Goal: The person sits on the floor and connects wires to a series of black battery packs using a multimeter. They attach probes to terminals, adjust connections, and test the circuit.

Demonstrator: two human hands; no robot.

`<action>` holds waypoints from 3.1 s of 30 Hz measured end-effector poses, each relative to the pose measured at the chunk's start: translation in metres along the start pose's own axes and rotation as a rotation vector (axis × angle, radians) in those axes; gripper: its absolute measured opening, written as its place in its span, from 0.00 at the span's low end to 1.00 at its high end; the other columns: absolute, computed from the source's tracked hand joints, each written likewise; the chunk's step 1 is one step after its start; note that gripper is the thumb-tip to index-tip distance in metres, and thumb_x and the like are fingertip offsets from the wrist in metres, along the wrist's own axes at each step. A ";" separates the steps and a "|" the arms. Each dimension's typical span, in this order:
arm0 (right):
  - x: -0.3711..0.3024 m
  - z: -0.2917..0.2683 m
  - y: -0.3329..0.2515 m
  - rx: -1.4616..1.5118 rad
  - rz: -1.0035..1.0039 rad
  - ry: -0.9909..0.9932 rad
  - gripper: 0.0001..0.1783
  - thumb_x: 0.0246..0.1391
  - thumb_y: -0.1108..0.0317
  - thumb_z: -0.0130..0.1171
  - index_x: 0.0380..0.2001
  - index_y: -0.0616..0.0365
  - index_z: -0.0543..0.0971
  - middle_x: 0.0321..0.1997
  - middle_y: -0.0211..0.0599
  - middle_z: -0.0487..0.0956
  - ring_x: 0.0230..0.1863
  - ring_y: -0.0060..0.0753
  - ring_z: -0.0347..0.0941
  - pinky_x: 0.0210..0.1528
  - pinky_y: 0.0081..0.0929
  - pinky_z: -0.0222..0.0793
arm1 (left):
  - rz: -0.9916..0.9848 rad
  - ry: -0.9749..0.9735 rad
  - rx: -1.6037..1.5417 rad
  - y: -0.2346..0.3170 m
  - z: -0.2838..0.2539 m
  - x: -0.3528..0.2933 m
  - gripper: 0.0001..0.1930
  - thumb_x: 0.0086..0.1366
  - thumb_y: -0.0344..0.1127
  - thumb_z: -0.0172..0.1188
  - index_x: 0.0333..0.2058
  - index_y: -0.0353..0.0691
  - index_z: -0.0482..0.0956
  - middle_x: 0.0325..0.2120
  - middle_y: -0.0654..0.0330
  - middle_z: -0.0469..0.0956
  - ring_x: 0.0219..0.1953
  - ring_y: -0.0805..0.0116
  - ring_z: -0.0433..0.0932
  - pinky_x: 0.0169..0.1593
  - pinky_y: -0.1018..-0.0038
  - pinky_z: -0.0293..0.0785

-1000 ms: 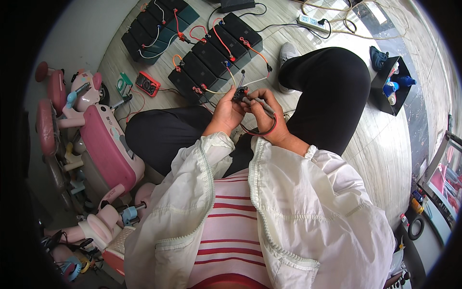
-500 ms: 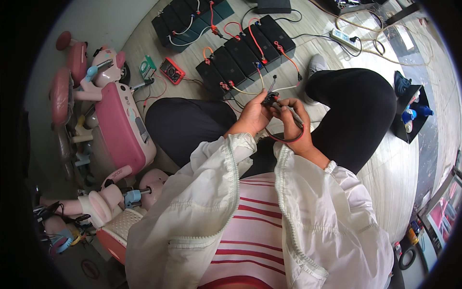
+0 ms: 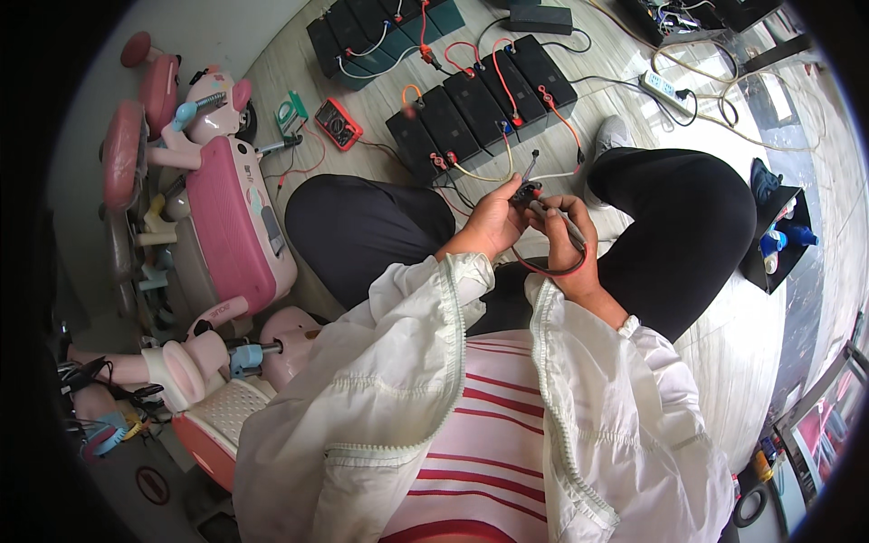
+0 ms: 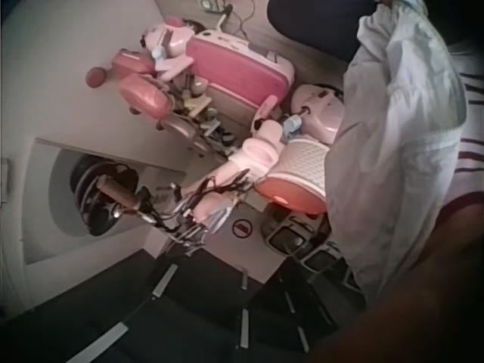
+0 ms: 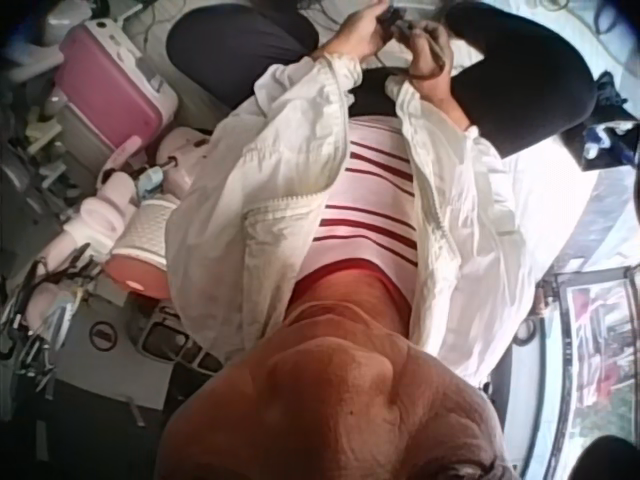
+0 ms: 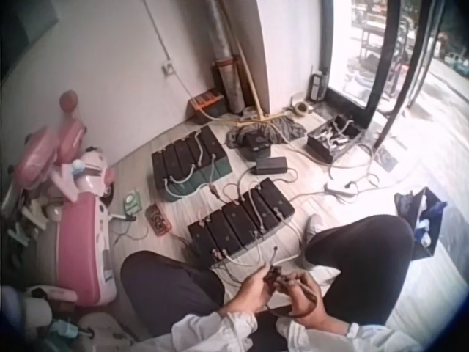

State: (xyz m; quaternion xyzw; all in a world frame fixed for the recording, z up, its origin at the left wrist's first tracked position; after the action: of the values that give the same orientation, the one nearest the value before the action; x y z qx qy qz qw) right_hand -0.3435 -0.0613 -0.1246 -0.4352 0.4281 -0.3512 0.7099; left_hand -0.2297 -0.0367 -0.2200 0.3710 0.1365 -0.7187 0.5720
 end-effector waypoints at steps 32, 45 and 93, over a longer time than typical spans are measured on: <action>-0.005 0.005 -0.012 -0.389 -0.282 -0.044 0.12 0.62 0.73 0.51 0.48 0.63 0.74 0.45 0.38 0.77 0.44 0.27 0.76 0.48 0.25 0.71 | -0.153 0.144 0.600 -0.010 -0.051 0.007 0.20 0.66 0.38 0.48 0.52 0.30 0.65 0.46 0.47 0.74 0.44 0.56 0.78 0.49 0.65 0.76; -0.005 0.003 -0.009 -0.319 -0.219 0.037 0.13 0.59 0.74 0.53 0.47 0.61 0.75 0.45 0.43 0.77 0.48 0.37 0.75 0.52 0.28 0.68 | -0.094 0.067 0.855 -0.006 -0.023 -0.007 0.21 0.67 0.46 0.46 0.48 0.34 0.71 0.44 0.50 0.77 0.47 0.58 0.76 0.51 0.63 0.69; 0.250 -0.017 0.011 -0.712 -0.187 -0.178 0.12 0.59 0.70 0.51 0.45 0.63 0.73 0.34 0.34 0.74 0.31 0.23 0.70 0.33 0.22 0.70 | 0.602 -0.322 2.374 0.125 0.115 -0.098 0.20 0.56 0.44 0.64 0.41 0.36 0.74 0.34 0.55 0.78 0.41 0.58 0.78 0.46 0.66 0.72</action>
State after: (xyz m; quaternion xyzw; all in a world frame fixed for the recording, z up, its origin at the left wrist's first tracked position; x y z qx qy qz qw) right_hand -0.2613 -0.2803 -0.2151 -0.7208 0.4185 -0.2044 0.5133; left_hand -0.1509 -0.0762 -0.0449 0.5844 -0.7628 -0.2747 0.0338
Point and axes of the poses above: each hand's wrist, its own x-axis towards the middle knuckle, its own z-axis out of the palm, y = z × x, the point moved 6 cm from there along x, towards the middle knuckle
